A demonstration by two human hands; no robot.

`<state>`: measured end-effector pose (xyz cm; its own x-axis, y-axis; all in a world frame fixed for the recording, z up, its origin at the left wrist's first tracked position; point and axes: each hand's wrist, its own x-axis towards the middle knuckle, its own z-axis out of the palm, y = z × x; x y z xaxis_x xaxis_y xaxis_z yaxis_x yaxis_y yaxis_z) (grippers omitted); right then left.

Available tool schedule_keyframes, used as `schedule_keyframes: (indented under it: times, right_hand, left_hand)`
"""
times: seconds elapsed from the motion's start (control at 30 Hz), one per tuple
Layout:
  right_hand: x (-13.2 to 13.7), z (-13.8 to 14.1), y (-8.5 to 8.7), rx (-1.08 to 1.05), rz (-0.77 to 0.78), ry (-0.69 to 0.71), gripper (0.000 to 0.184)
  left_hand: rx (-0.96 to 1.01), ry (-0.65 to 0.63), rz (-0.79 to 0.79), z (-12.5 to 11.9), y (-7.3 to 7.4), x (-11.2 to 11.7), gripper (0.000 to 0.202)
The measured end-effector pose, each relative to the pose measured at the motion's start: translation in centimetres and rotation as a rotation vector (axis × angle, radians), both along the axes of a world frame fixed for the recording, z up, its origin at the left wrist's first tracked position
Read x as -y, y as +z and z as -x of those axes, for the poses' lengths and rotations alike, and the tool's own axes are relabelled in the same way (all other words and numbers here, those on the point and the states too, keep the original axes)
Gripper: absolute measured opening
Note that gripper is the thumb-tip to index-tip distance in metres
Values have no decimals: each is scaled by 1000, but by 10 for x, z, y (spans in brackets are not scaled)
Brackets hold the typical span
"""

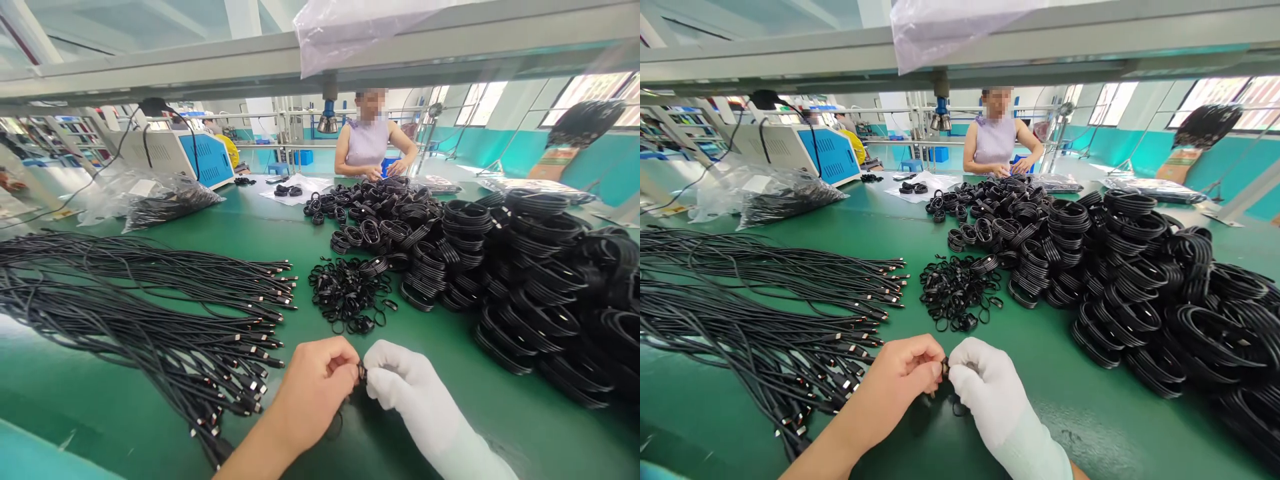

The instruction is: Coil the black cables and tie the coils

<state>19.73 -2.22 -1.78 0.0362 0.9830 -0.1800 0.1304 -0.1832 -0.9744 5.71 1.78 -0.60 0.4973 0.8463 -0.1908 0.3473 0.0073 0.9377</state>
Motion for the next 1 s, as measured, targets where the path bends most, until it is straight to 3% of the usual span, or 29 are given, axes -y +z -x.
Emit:
schedule_keyframes:
  times: [0.1,0.23,0.27,0.33,0.4,0.47,0.57,0.67,0.83,0.93,1.0]
  right_hand:
    - [-3,-9,-3,-273,35,-14,12]
    - [-7,-32,9,-389,-40,-82,15]
    - [-6,-37,13,-317,-56,-93,13]
    - [-5,-41,18,-56,-62,-55,7]
    - [-2,-37,19,318,-99,65,10]
    - [-1,-28,15,673,-164,211,18]
    - [-1,-20,9,961,-208,329,24]
    - [-5,-19,7,1042,-181,258,31]
    - [-10,-20,2,853,-191,48,31]
    - [-10,-18,1,578,-173,-74,24]
    - [-10,-15,1,377,-144,-124,20]
  left_hand:
    - [78,49,65,7,0,-8,10]
    - [-201,270,-241,27,5,-15,12]
    - [-289,265,-287,32,7,-15,12]
    - [-423,129,-315,36,11,-13,14]
    - [-529,-44,-333,35,14,-12,19]
    - [-621,-128,-363,29,16,-15,24]
    - [-652,-59,-416,18,14,-31,24]
    - [-611,70,-465,5,3,-53,18]
    - [-485,133,-457,-5,-12,-69,14]
    - [-374,108,-387,5,-6,-63,14]
    - [-239,58,-252,11,0,-55,13]
